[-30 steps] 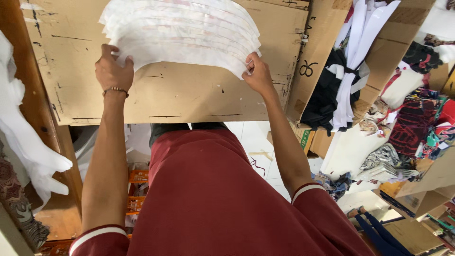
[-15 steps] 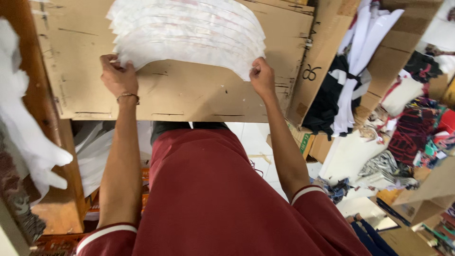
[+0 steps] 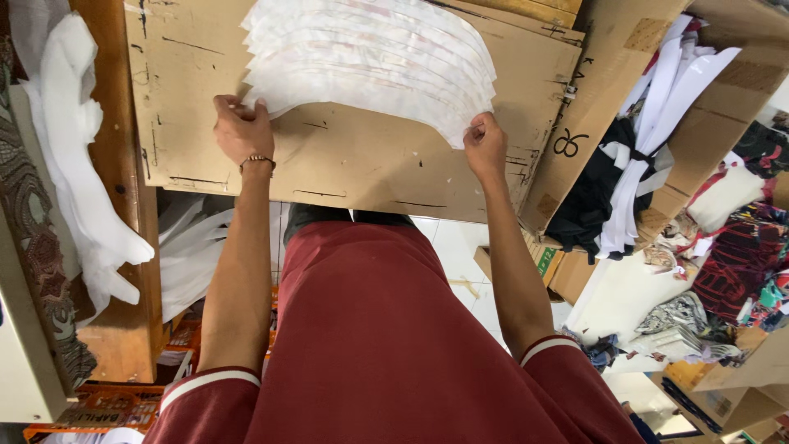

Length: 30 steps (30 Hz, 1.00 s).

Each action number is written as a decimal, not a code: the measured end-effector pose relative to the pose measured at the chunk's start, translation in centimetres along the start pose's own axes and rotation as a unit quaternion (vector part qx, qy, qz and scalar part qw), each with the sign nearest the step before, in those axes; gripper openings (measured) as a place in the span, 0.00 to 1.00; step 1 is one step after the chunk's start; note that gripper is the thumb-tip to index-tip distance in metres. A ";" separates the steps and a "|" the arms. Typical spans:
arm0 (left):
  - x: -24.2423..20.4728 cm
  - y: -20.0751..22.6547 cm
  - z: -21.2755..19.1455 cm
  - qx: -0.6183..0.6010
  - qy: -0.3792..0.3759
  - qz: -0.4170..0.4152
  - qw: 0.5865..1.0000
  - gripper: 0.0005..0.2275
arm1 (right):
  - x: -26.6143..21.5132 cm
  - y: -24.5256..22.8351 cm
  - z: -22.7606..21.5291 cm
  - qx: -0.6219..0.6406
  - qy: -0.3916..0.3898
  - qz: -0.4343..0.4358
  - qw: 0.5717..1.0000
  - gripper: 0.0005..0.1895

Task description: The person repeatedly picks up white fabric pieces from a sewing machine area and stacks them on a cardboard surface. The person aligns each piece by hand and places it on top of the growing stack.

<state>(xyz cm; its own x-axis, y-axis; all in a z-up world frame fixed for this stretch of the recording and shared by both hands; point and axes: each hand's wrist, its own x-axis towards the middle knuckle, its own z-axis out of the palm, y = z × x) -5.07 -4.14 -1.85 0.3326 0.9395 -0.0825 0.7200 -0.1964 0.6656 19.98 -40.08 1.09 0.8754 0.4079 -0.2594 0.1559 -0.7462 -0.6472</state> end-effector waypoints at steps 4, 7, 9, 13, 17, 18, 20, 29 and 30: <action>0.2 -0.7 -0.6 0.046 0.000 -0.026 0.999 0.18 | -1.2 -0.6 -1.6 -0.161 0.111 -0.165 0.967 0.13; 0.3 -1.7 -1.7 0.054 0.011 -0.002 0.998 0.16 | -2.1 0.4 -3.9 -0.134 0.111 -0.128 0.976 0.13; 0.5 -2.5 -2.6 0.034 -0.004 0.010 0.999 0.14 | -3.0 1.6 -5.0 -0.097 0.080 -0.053 0.991 0.11; 2.5 -2.9 -2.6 -0.011 0.020 0.068 0.997 0.11 | -4.8 5.1 -6.4 -0.111 0.073 -0.043 0.990 0.09; 9.0 -1.2 -0.3 -0.001 0.008 0.143 0.990 0.13 | -7.7 7.6 -5.2 -0.143 0.059 -0.003 0.988 0.08; 10.9 -0.3 0.6 0.007 -0.005 0.153 0.988 0.15 | -8.7 7.8 -4.8 -0.138 0.053 0.023 0.989 0.09; 14.6 1.8 2.8 -0.013 -0.027 0.164 0.986 0.15 | -10.8 7.6 -4.2 -0.123 0.026 0.075 0.989 0.11; 22.6 9.6 10.0 0.079 -0.076 0.167 0.980 0.13 | -19.4 0.6 -2.7 -0.143 -0.047 0.243 0.958 0.14; 22.9 9.8 10.2 0.074 -0.087 0.165 0.980 0.12 | -20.0 0.0 -2.3 -0.145 -0.026 0.232 0.962 0.13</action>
<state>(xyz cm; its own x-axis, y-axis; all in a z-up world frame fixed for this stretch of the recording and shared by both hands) 15.79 12.59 -4.80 0.6517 0.7583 -0.0149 0.6321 -0.5321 0.5633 3.55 -49.40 7.96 0.8590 0.0166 -0.5116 -0.1179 -0.9662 -0.2293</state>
